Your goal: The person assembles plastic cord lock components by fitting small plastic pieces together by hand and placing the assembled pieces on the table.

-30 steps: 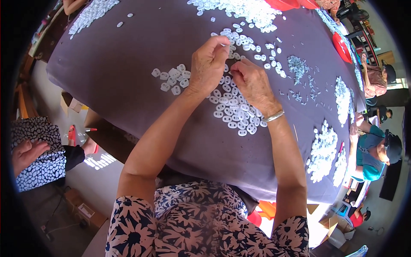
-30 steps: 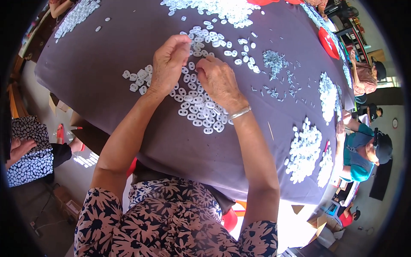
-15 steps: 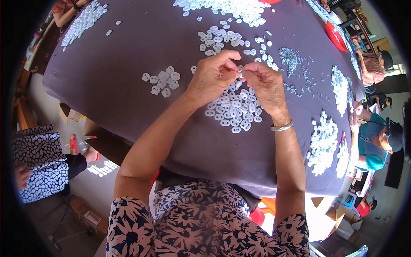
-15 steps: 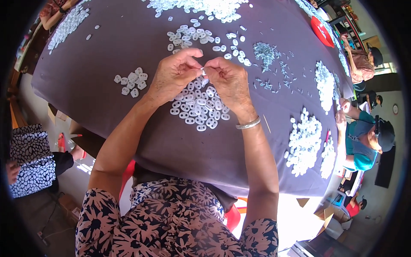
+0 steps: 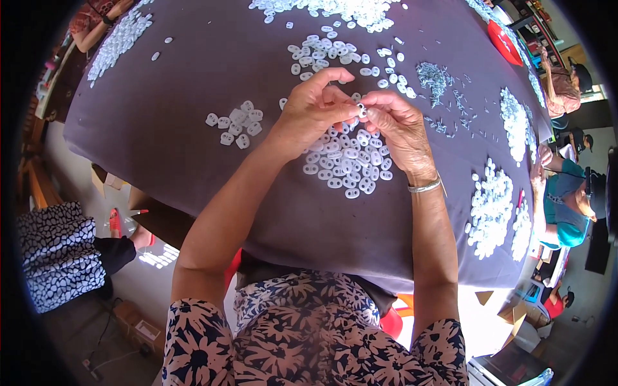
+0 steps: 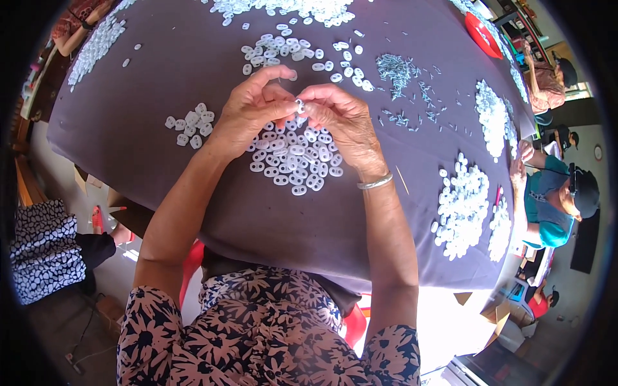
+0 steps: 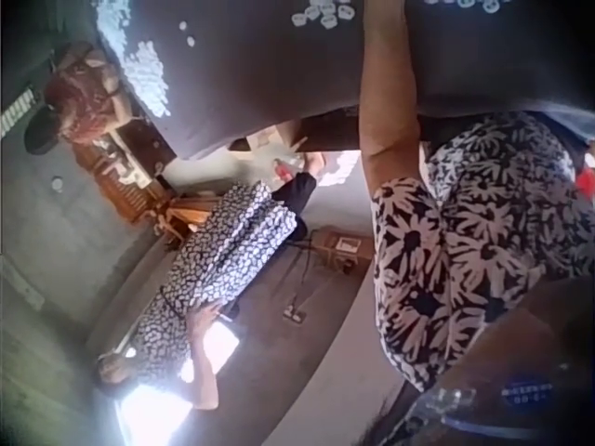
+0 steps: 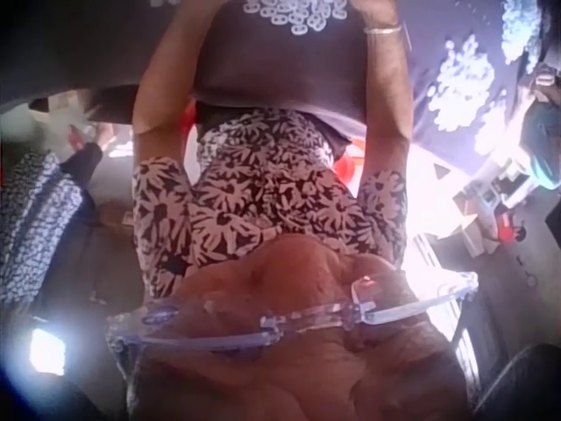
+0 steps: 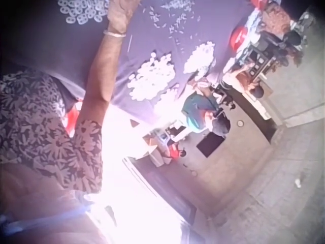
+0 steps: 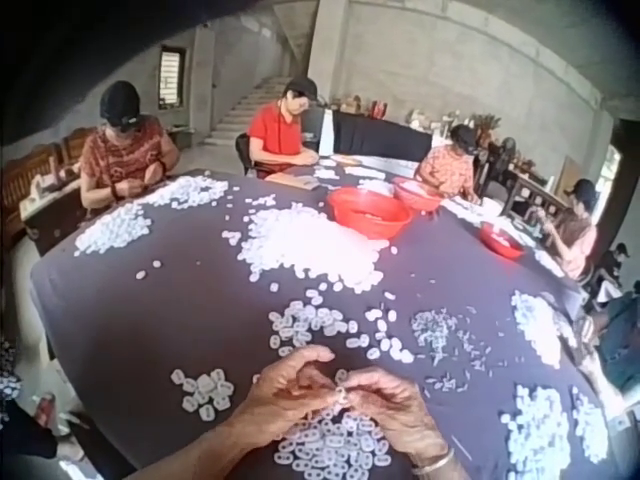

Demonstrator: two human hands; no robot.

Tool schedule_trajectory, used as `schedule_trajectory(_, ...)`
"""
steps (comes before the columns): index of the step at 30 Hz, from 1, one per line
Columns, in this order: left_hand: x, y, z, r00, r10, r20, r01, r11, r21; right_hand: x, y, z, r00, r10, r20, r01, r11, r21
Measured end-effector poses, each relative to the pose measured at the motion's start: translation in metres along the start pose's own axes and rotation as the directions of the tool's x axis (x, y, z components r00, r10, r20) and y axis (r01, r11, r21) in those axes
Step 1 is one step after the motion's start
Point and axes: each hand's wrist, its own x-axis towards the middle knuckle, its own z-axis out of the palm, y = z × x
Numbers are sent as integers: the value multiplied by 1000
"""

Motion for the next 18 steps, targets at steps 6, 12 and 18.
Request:
schedule_trajectory(6, -3, 5, 1, 985, -144, 97, 161, 966, -203, -2, -3, 4, 998, 40, 48, -46, 989, 143)
schedule_trajectory(12, -3, 2, 3, 980, -185, 76, 197, 958, -208, -1, 4, -1, 999, -42, -9, 43, 991, 125)
schedule_trajectory(18, -3, 0, 4, 993, -105, 51, 111, 986, -122, -2, 2, 1, 996, -41, -81, 47, 996, 70)
